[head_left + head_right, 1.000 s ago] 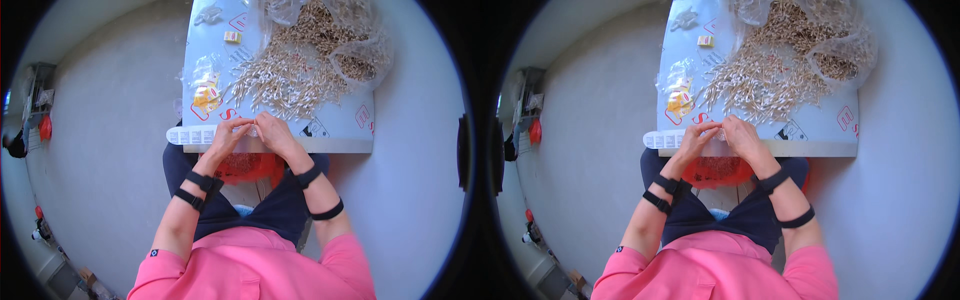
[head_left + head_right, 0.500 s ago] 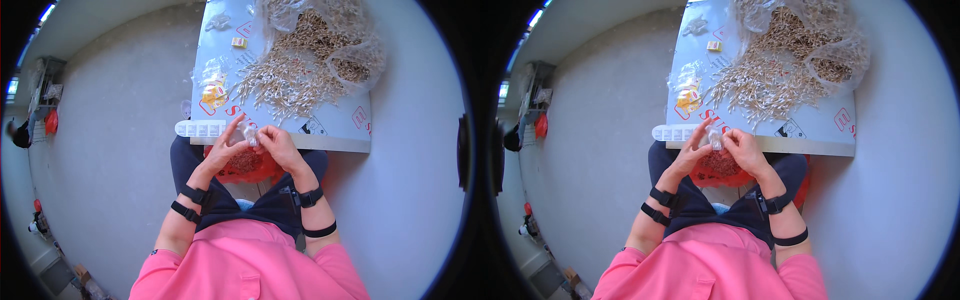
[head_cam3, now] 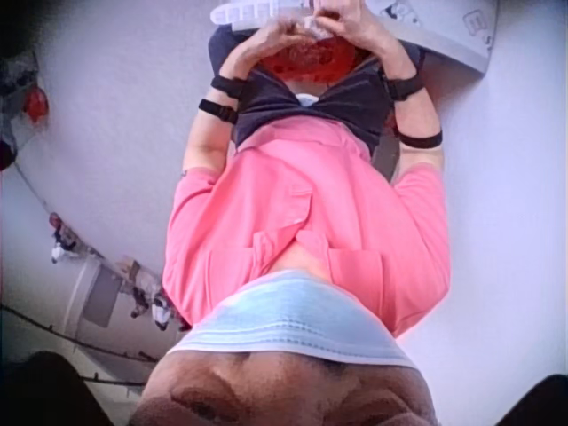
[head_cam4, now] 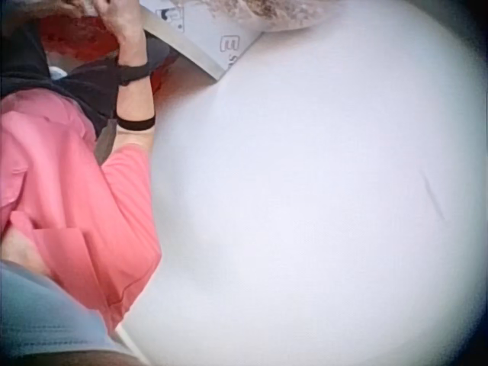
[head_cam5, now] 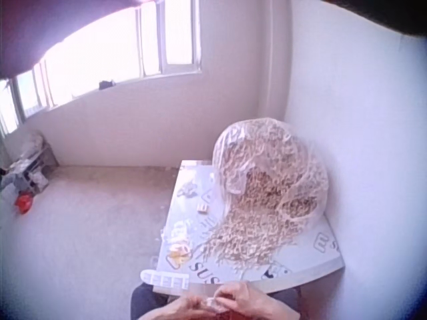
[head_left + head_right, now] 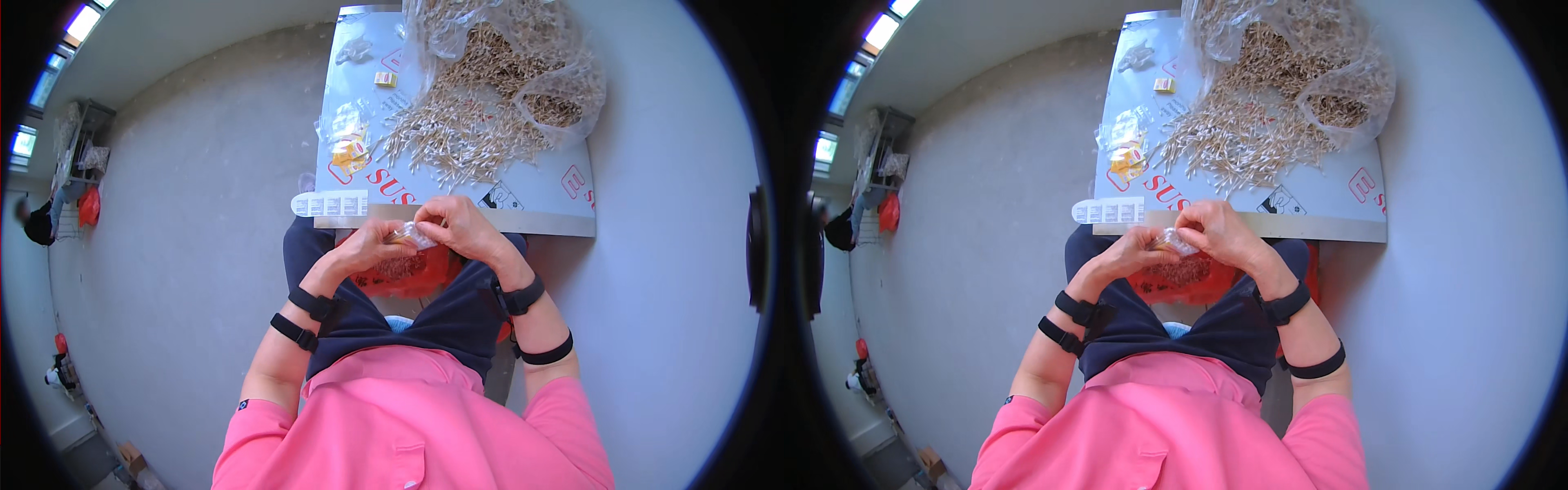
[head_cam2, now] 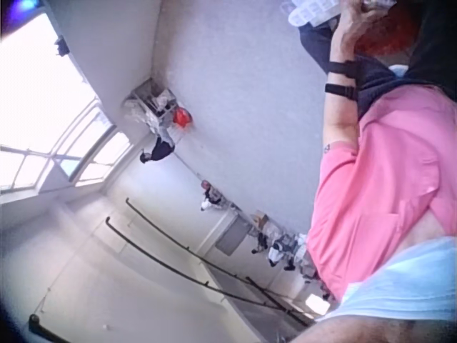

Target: The recorder is picking up individual cotton swabs from a pile and arranging them neatly into a plastic tray for packaging.

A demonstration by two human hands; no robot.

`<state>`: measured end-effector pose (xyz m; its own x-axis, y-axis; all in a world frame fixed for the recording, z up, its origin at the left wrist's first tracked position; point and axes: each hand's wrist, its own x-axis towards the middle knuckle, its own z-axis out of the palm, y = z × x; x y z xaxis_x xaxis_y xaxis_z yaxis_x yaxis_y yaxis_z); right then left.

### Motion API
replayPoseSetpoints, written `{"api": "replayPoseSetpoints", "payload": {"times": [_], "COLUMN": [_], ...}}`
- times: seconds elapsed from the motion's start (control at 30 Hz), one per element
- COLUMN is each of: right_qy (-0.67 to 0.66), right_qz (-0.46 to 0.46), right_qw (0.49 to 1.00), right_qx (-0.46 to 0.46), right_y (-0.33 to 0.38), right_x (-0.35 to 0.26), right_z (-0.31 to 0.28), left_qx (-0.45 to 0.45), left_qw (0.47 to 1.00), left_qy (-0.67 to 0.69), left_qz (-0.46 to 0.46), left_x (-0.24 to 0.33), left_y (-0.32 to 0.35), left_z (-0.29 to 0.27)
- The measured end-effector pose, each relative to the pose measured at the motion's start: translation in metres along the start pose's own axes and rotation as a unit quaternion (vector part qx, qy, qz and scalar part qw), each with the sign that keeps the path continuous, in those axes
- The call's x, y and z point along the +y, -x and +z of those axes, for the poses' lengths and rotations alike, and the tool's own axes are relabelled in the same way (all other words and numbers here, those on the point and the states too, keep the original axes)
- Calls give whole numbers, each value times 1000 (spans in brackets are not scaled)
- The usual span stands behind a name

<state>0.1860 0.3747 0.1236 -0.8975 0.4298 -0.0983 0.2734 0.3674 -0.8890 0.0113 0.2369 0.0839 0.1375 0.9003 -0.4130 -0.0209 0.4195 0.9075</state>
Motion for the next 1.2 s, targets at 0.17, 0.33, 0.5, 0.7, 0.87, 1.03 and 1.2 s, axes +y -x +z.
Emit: {"api": "replayPoseSetpoints", "payload": {"times": [0.17,0.33,0.5,0.7,0.87,1.03,1.2], "right_qy": [-33,143,233,263,261,188,0], "right_qz": [28,48,101,13,-56,-82,10], "right_qw": [999,974,935,951,960,978,998], "right_qx": [31,171,245,164,83,33,68], "right_y": [0,-29,-61,-69,-64,-58,-39], "right_x": [7,119,123,102,69,48,8], "right_z": [4,48,69,50,23,-8,-24], "left_qx": [12,160,160,230,307,129,69], "left_qw": [996,986,986,969,892,980,973], "left_qy": [-26,-31,19,-14,-293,-145,201], "left_qz": [84,22,-52,-87,155,46,93], "left_x": [-20,-84,-94,-86,-40,-14,-13], "left_y": [-3,-4,16,2,-21,-35,-30], "left_z": [-6,-9,-24,-23,-19,-13,8]}}
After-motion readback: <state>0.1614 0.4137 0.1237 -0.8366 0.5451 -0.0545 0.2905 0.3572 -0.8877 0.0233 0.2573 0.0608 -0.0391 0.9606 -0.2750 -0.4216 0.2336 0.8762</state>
